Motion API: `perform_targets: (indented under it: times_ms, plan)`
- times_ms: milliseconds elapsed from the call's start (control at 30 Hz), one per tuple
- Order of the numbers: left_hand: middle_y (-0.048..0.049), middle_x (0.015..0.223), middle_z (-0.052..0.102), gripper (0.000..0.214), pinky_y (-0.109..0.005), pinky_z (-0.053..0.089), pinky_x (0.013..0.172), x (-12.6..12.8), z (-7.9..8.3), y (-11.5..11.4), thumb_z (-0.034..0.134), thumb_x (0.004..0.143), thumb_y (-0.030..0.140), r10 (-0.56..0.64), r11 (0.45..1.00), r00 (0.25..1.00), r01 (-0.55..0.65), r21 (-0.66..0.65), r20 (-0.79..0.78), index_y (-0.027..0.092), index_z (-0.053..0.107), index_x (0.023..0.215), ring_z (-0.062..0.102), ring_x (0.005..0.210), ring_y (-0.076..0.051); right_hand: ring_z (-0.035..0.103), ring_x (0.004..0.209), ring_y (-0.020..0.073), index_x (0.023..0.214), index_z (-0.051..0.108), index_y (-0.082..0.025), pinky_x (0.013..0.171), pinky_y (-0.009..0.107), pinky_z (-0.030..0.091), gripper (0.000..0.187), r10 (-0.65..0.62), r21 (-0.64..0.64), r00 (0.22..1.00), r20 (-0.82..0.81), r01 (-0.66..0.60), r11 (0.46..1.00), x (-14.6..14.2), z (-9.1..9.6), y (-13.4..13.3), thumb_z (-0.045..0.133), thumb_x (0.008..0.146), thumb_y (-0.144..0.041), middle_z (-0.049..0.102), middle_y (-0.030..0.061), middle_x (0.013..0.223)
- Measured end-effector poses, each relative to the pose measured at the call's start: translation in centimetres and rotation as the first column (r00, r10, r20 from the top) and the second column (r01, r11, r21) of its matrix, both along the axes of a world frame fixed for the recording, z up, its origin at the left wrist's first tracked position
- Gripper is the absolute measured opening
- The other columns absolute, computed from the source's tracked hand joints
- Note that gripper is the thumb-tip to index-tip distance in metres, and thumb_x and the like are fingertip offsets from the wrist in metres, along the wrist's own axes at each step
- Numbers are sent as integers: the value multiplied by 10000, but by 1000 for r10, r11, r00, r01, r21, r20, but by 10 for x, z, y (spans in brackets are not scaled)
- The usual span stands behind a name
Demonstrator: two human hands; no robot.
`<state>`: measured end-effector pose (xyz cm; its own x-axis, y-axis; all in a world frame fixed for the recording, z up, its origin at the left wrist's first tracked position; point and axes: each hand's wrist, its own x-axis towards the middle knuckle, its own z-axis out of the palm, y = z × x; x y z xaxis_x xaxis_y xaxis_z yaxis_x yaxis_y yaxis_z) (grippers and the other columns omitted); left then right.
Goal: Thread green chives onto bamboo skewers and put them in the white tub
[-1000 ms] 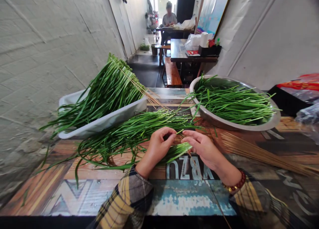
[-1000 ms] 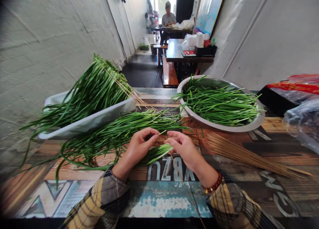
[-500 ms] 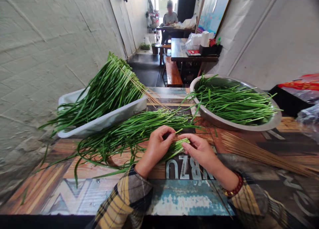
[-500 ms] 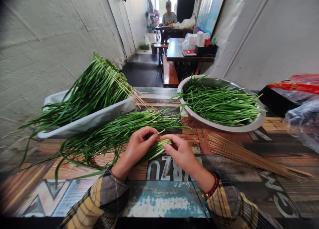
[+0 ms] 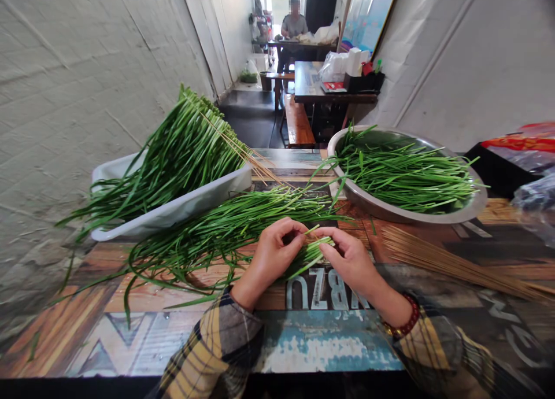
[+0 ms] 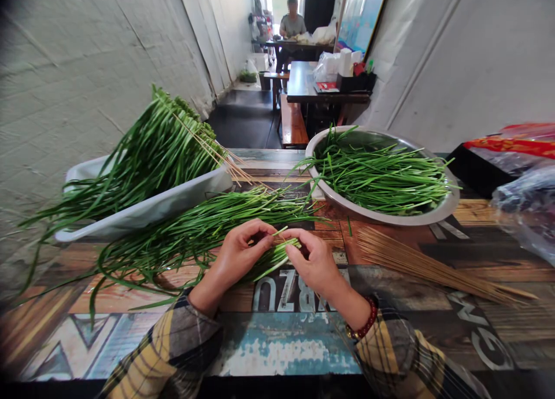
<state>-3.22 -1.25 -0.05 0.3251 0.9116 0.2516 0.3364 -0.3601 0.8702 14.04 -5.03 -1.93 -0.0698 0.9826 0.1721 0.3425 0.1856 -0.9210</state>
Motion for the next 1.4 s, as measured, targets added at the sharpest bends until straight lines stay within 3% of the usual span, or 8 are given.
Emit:
perform_targets:
  times_ms: [1100, 1400]
  plan:
    - [-21, 741, 644, 127, -228, 428, 660, -1, -1, -2, 583, 839, 125, -26, 989, 1000, 24, 148, 14, 163, 671, 755, 578, 705, -126, 697, 903, 197, 996, 730, -182, 786, 306, 539, 274, -29, 28, 1000, 8, 29, 999, -1, -1, -1, 539, 799, -181, 751, 59, 1015]
    - [-23, 727, 643, 133, -235, 429, 654, 1, 1, -2, 579, 840, 159, -21, 995, 1000, 20, 99, 9, 164, 662, 736, 572, 693, -133, 677, 878, 195, 984, 703, -185, 783, 321, 532, 239, -14, -12, 1000, -25, 14, 1000, -2, 0, -1, 537, 813, -196, 737, 55, 986]
